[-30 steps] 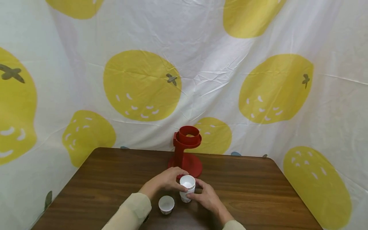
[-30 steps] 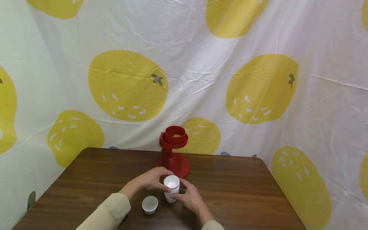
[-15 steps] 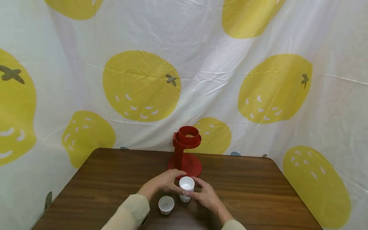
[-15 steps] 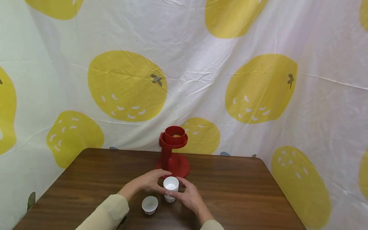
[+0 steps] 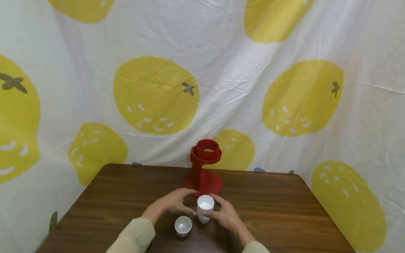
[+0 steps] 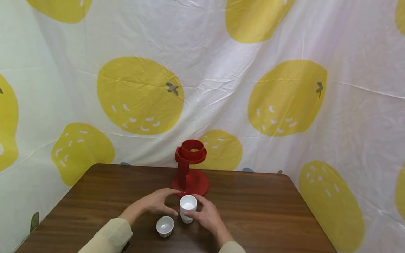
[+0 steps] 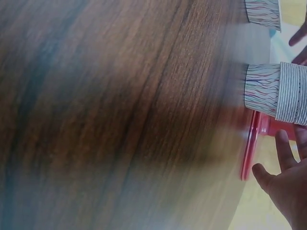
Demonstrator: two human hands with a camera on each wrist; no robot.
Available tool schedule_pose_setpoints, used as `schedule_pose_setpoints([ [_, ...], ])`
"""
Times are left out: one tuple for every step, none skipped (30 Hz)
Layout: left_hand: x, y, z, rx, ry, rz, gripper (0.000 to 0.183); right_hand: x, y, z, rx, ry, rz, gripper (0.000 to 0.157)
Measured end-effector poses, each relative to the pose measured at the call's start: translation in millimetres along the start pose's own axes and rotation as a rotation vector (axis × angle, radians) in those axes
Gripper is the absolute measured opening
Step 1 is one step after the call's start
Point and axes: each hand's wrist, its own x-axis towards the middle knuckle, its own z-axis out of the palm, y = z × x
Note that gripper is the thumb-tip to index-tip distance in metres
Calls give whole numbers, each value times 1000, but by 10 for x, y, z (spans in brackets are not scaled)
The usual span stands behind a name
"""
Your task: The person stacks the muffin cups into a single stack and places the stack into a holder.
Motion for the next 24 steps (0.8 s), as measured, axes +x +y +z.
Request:
schedule_pose_setpoints([
  [-22, -22, -1, -2, 0, -7, 79, 2, 1, 4, -6, 1, 1, 64],
  [-42, -45, -2, -4, 0, -15, 78, 4, 3, 7, -13, 3, 7, 64],
  [-64, -67, -5, -5, 0, -22, 78, 4, 3, 10, -17, 4, 13, 63],
  [-86, -85, -10, -7, 1, -29, 78, 6, 3, 12, -20, 6, 18, 62],
  [-109, -103, -16, -9, 2, -37, 78, 7, 2, 14, -25, 8, 21, 62],
  [-131, -119, -22, -15, 4, -42, 77, 7, 2, 15, -27, 9, 26, 61],
  [-152, -132, -29, -21, 3, -55, 78, 8, 3, 18, -29, 9, 28, 60],
  [-173, -148, -34, -25, 6, -60, 78, 8, 0, 18, -29, 10, 32, 60],
  [-196, -156, -42, -32, 9, -62, 78, 9, -2, 19, -29, 8, 35, 59],
  [-219, -163, -48, -36, 11, -66, 78, 8, -2, 21, -29, 9, 34, 59],
  [-241, -170, -52, -38, 15, -67, 78, 6, -3, 22, -32, 10, 37, 59],
  [-260, -174, -55, -43, 18, -65, 77, 7, -1, 23, -33, 12, 39, 59],
  [-280, -179, -55, -48, 19, -65, 78, 6, -1, 24, -36, 15, 42, 60],
  [-302, -179, -56, -45, 18, -62, 78, 7, 1, 24, -41, 17, 40, 60],
  [-321, -181, -55, -48, 18, -62, 78, 8, 4, 25, -45, 17, 41, 60],
  [-339, -184, -52, -49, 19, -63, 78, 10, 6, 25, -51, 19, 38, 60],
  [-355, -186, -48, -51, 19, -61, 78, 13, 11, 25, -56, 18, 38, 61],
  [-371, -189, -44, -54, 16, -64, 78, 15, 16, 25, -59, 17, 33, 61],
  [-385, -192, -39, -53, 14, -66, 78, 17, 20, 25, -64, 16, 29, 61],
  [-398, -193, -36, -54, 15, -66, 78, 19, 25, 24, -66, 15, 22, 61],
  [-408, -196, -31, -60, 18, -66, 78, 21, 29, 23, -67, 15, 22, 61],
  [-418, -198, -27, -62, 19, -64, 77, 21, 34, 23, -69, 15, 18, 61],
  [-428, -199, -21, -64, 19, -60, 77, 21, 39, 22, -71, 15, 18, 61],
  [-438, -199, -17, -67, 21, -56, 78, 20, 40, 20, -71, 14, 16, 61],
])
